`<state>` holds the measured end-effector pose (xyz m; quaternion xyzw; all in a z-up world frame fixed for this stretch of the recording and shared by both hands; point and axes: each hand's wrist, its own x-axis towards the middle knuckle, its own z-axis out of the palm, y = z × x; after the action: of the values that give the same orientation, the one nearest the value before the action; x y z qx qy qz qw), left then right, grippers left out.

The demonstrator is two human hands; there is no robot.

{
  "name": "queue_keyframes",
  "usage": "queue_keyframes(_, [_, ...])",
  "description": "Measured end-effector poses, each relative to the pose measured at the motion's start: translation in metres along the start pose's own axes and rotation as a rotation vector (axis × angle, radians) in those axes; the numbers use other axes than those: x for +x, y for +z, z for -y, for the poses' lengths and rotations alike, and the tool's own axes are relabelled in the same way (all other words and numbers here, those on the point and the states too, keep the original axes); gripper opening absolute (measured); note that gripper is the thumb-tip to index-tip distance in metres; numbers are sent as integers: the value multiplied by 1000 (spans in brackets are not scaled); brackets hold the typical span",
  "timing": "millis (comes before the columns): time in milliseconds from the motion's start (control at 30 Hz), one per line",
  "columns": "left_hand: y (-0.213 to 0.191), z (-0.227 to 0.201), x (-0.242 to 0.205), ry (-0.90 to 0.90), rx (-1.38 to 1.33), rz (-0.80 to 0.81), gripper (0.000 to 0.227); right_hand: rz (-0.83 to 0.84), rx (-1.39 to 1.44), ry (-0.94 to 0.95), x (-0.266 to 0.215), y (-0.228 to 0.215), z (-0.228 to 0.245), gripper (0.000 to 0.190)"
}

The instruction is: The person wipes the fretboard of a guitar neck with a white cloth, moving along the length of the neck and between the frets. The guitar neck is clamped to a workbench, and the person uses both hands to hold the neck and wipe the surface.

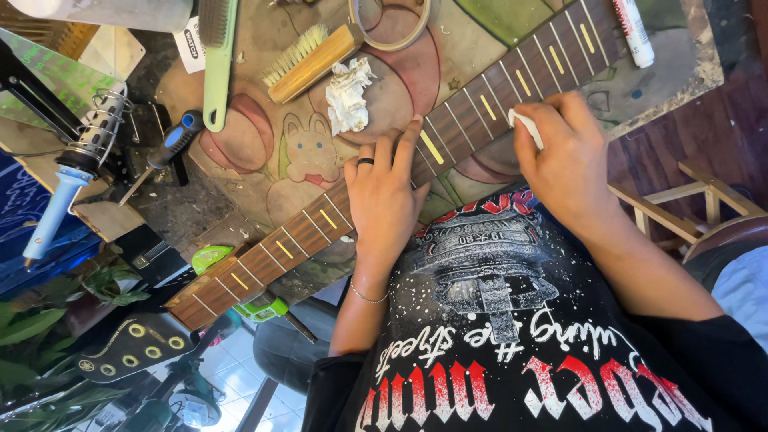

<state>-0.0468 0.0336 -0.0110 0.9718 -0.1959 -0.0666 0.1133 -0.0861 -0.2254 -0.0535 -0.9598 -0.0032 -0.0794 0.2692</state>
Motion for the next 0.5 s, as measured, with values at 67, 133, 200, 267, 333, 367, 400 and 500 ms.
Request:
queue_keyframes(67, [0, -1, 1, 5, 19, -19, 110, -11, -7, 6, 13, 7, 0, 9])
queue_keyframes(133, [0, 1, 1, 4, 49, 31, 107, -9, 45, -25, 40, 10, 8, 15])
queue_keyframes(200, [0, 2, 1, 10, 83, 85, 105, -10, 99, -49, 62, 16, 13, 20])
queue_keyframes(267, [-1, 1, 1, -1, 63, 68, 104, 1, 107, -15, 83, 24, 15, 14])
queue_keyframes(333, [-2, 0, 1, -10, 48, 80, 105, 3, 113, -24, 70, 11, 23, 16])
queue_keyframes(367, [-3, 0, 3, -28, 32, 81, 105, 5, 118, -48, 67, 5, 26, 19])
queue_keyframes(400, [-3, 0, 4, -26, 33, 79, 105, 2, 117, -48, 52, -3, 23, 19])
queue_keyframes(500, [-5, -1, 3, -24, 39, 77, 104, 52, 161, 5, 12, -23, 17, 18])
